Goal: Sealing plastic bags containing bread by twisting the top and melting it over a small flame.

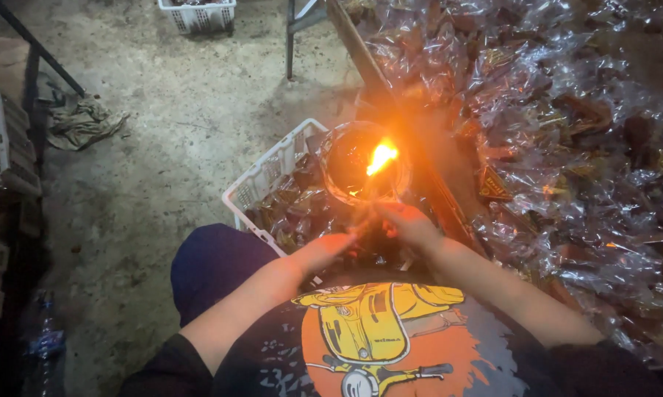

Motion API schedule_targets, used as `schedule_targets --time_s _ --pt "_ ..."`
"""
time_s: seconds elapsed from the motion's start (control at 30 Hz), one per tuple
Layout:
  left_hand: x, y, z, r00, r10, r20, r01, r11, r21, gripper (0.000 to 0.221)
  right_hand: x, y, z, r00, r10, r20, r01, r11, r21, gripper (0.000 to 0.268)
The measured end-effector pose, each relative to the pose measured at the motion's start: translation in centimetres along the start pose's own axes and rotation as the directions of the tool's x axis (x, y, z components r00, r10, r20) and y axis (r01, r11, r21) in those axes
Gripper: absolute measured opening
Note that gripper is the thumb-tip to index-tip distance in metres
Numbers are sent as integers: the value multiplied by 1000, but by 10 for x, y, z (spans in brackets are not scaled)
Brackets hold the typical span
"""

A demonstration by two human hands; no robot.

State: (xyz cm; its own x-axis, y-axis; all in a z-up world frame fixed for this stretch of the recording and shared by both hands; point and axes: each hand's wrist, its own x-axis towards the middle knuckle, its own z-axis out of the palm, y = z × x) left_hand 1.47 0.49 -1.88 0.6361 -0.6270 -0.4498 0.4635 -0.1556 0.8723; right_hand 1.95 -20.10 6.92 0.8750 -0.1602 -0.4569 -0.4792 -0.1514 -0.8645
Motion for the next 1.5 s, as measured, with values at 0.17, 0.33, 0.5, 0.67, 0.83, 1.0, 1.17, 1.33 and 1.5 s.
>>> schedule_targets --time_s 0.17,0.33,0.5,0.67,0.83,1.0,1.17,1.33,1.5 --pt "11 -3 -4 975 167 -150 -212 905 -370 67 -18 9 -7 963 44 266 2 985 -172 38" --pt "-32 36 21 978 189 -87 -203 958 -202 56 11 47 -15 983 47 180 23 928 -373 43" --pt "-2 11 -2 977 18 -213 18 986 163 46 56 45 -86 809 -580 95 547 682 -485 23" --pt "29 -33 -18 968 -173 -184 116 951 -287 77 90 46 -187 884 -374 -280 -145 349 -926 64" --pt "23 -35 -17 982 -144 -125 129 984 -123 68 75 46 -200 904 -354 -241 -124 322 -939 41" --pt "10 -14 -6 991 -95 -100 76 981 -180 67 75 47 -193 635 -645 -424 251 692 -677 33" --pt "10 -22 0 996 77 -39 -86 877 -472 63 -8 10 -85 604 -797 4 741 559 -373 36" --pt "-55 51 49 985 72 -159 -137 886 -443 41 -39 10 -29 709 -542 450 680 693 -237 84" --pt "-18 20 31 971 166 -173 -212 931 -298 31 6 60 -24 972 -138 189 198 917 -348 55"
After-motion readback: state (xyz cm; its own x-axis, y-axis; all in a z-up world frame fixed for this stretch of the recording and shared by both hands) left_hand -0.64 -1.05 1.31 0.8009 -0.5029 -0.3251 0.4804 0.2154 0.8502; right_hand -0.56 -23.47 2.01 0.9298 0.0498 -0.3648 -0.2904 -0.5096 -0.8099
